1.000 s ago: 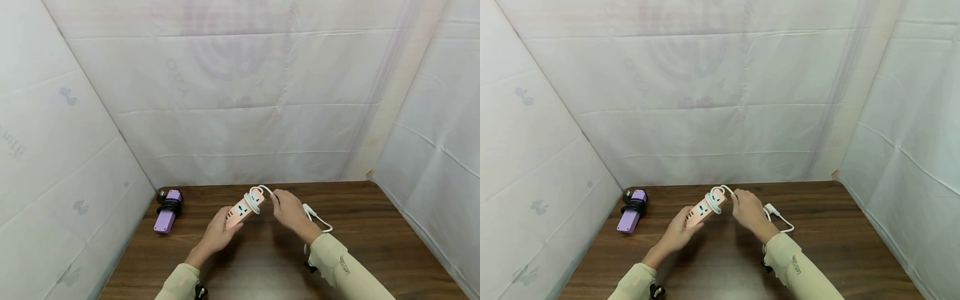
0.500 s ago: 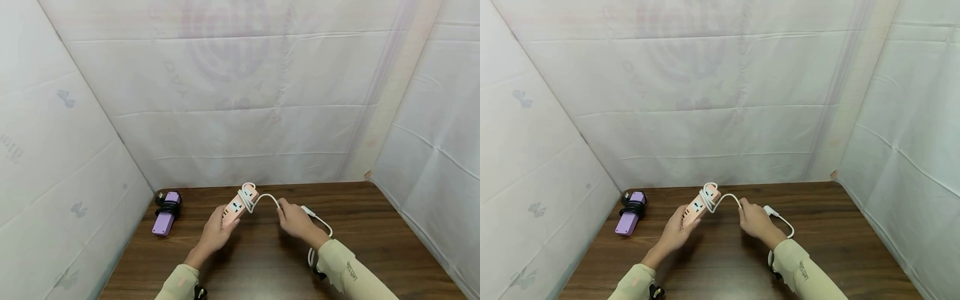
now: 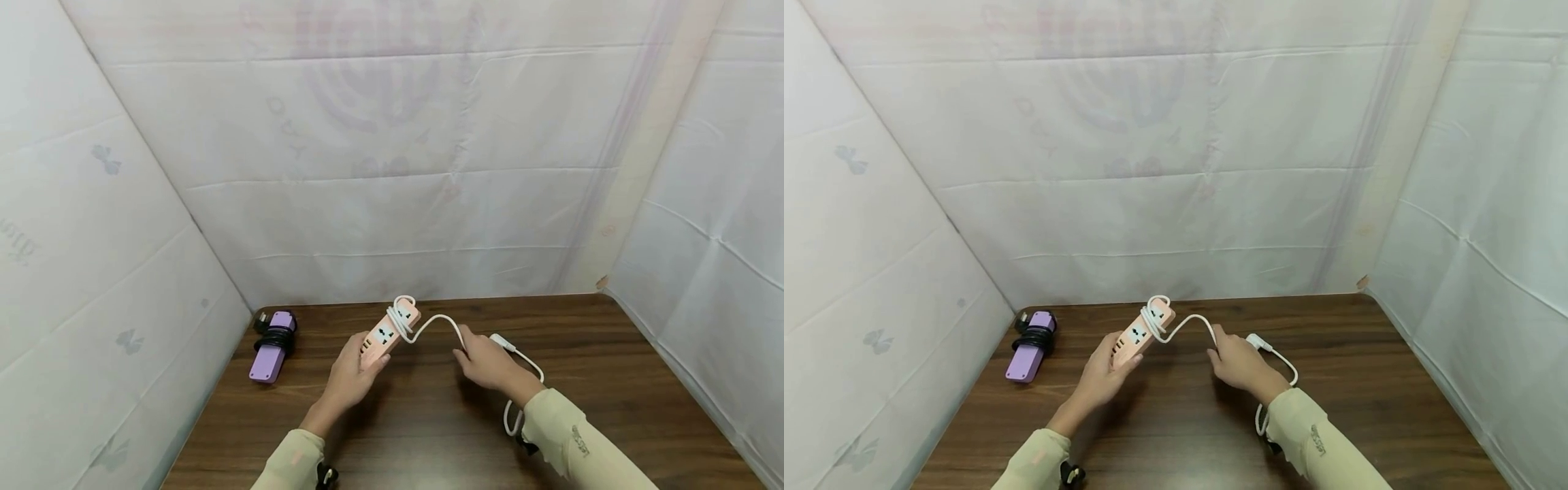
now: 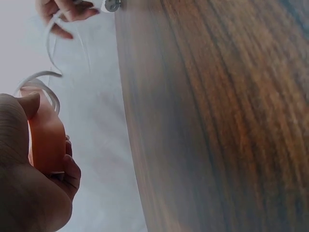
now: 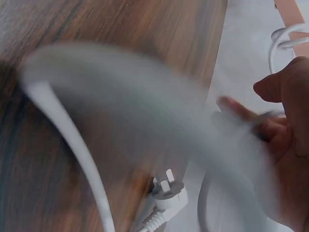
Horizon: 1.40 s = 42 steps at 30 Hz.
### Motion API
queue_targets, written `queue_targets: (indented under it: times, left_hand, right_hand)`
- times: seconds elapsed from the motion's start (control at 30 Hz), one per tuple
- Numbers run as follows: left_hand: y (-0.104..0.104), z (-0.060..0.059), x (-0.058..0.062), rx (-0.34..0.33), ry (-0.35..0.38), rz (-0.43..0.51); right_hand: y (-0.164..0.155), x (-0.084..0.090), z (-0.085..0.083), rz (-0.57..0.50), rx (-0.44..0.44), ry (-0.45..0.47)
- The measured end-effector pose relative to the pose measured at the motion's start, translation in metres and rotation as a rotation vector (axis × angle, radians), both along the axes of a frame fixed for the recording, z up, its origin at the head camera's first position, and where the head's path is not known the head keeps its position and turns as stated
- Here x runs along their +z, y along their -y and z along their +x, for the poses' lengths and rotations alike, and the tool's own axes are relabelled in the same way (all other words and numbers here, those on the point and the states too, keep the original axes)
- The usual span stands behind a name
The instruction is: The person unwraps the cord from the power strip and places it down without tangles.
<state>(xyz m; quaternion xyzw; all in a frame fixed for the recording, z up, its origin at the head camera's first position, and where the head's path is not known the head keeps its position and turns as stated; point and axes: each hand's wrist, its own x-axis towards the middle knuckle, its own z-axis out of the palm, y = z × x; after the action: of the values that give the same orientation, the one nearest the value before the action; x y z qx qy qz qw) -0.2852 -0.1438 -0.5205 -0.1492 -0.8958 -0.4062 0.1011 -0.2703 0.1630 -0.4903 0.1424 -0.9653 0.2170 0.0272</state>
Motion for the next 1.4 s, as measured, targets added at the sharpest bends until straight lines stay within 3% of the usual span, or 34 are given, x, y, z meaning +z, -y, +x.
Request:
queue_targets:
  times: [0.23, 0.47, 0.6, 0.8, 1.0, 1.4]
  left_hand:
    - [-0.005, 0.002, 0.003, -0.01, 0.0, 0.013]
    - [-0.012, 0.005, 0.002, -0.029, 0.004, 0.023]
    - [-0.015, 0.005, 0.003, -0.044, 0.012, 0.019]
    - [-0.018, 0.005, 0.002, -0.055, 0.005, 0.01]
    - [-0.017, 0.004, -0.001, -0.036, -0.005, 0.004]
    - [-0.017, 0.004, -0.001, -0.056, -0.019, 0.002]
  right_hand:
    - [0.019, 0.01, -0.002, 0.045, -0.001, -0.172]
    - [0.044, 0.012, -0.001, 0.232, 0.065, -0.335]
    - [0.055, 0.008, -0.001, 0.281, 0.092, -0.395]
    - [0.061, 0.003, -0.001, 0.244, 0.18, -0.492]
    - [0.058, 0.002, -0.001, 0.214, 0.178, -0.598]
    - [0.051, 0.011, -0.002, 0.21, 0.189, -0.692]
